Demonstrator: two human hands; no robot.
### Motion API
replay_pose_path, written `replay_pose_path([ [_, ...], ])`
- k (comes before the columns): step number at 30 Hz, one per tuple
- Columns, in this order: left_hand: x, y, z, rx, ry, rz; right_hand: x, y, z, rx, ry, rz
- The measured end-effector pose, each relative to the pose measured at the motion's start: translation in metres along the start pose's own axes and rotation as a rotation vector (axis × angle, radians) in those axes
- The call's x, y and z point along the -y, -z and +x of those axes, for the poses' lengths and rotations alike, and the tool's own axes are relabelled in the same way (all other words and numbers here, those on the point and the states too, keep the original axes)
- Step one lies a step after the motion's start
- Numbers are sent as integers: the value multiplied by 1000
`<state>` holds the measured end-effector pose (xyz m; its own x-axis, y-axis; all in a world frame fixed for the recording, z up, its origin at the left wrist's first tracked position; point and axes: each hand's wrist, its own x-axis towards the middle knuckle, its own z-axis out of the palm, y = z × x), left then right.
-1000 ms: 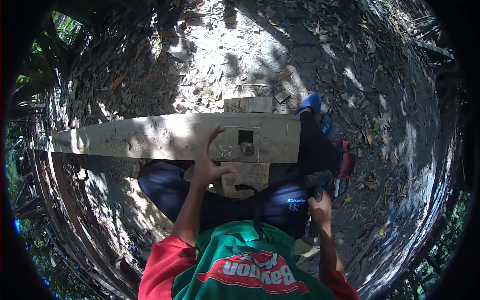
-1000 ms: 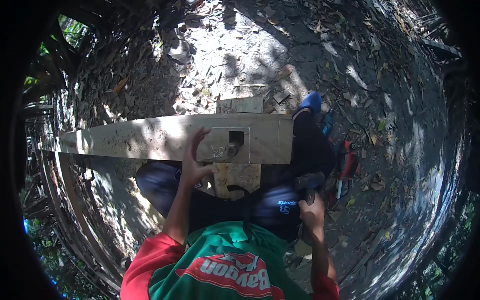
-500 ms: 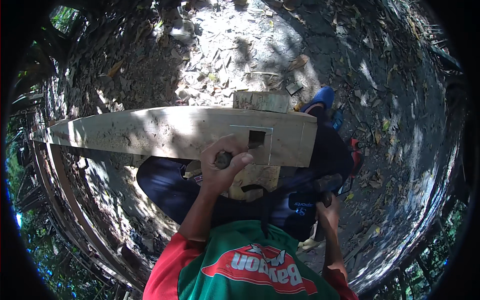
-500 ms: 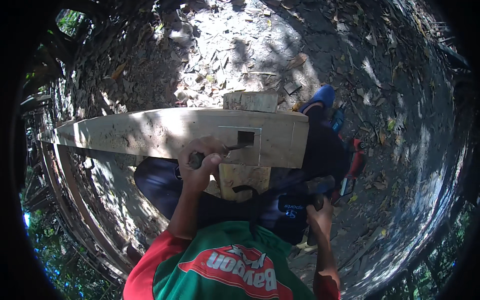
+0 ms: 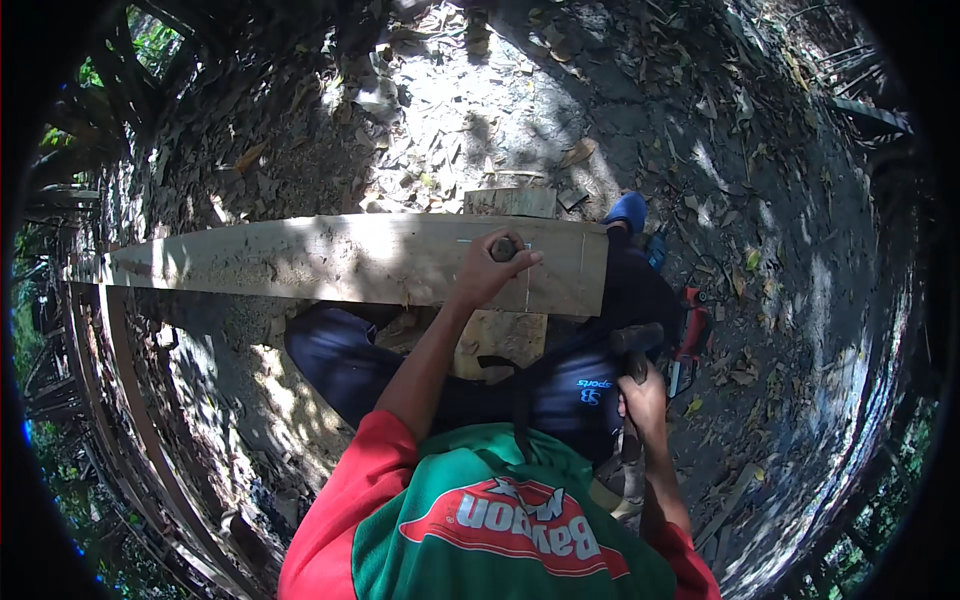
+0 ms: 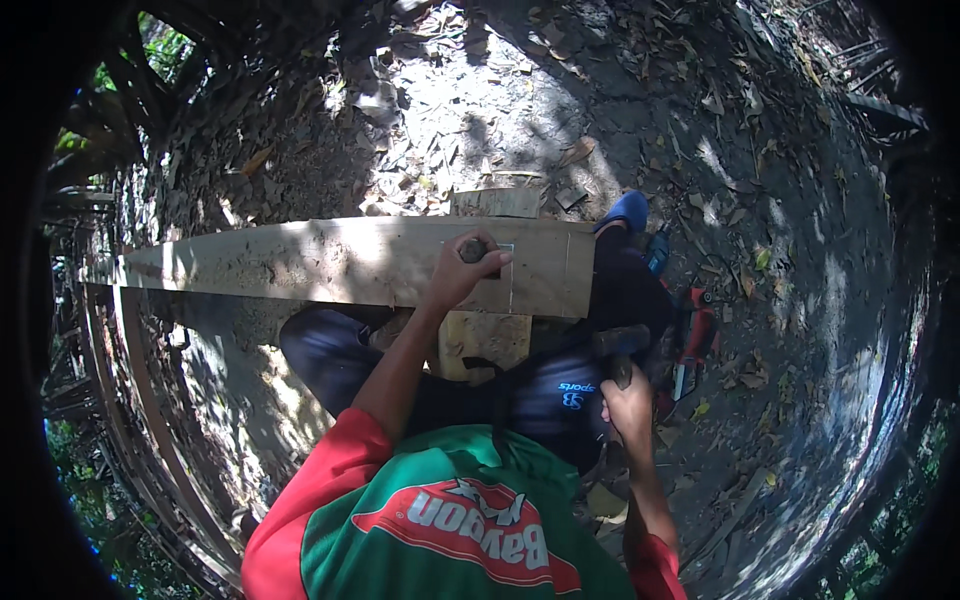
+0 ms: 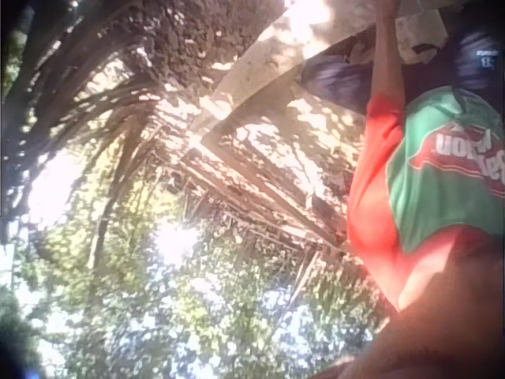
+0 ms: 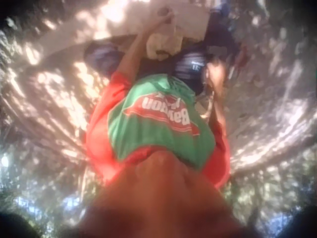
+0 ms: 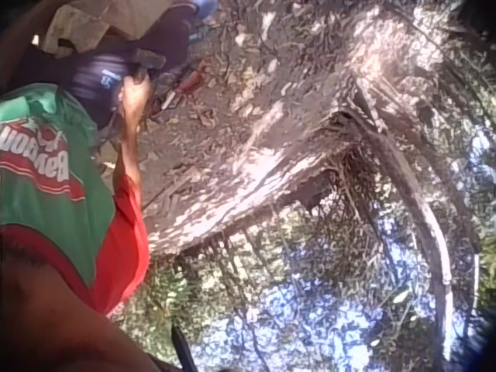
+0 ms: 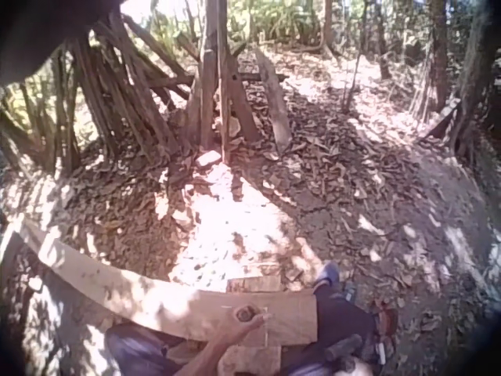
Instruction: The person sits on the ground and uses a hammer to strike a chisel while carving a rectangular hole in a long wooden board.
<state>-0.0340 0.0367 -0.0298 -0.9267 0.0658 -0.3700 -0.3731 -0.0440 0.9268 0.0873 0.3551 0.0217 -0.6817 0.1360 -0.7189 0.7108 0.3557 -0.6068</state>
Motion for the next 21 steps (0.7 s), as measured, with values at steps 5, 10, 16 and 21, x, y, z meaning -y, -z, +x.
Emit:
replay_pose_path([
  [5, 4, -15, 3, -32, -208, 71, 73, -5, -27, 81, 262, 121],
  [10, 30, -3, -5, -39, -140, 3, 216, -3, -111, 15, 880, 404],
  [16, 37, -3, -7, -44, -200, 119, 276, -38, -150, 141, 1201, 679],
  [21, 32, -28, -6, 36, -532, -141, 130, -99, 32, -211, 814, -866],
])
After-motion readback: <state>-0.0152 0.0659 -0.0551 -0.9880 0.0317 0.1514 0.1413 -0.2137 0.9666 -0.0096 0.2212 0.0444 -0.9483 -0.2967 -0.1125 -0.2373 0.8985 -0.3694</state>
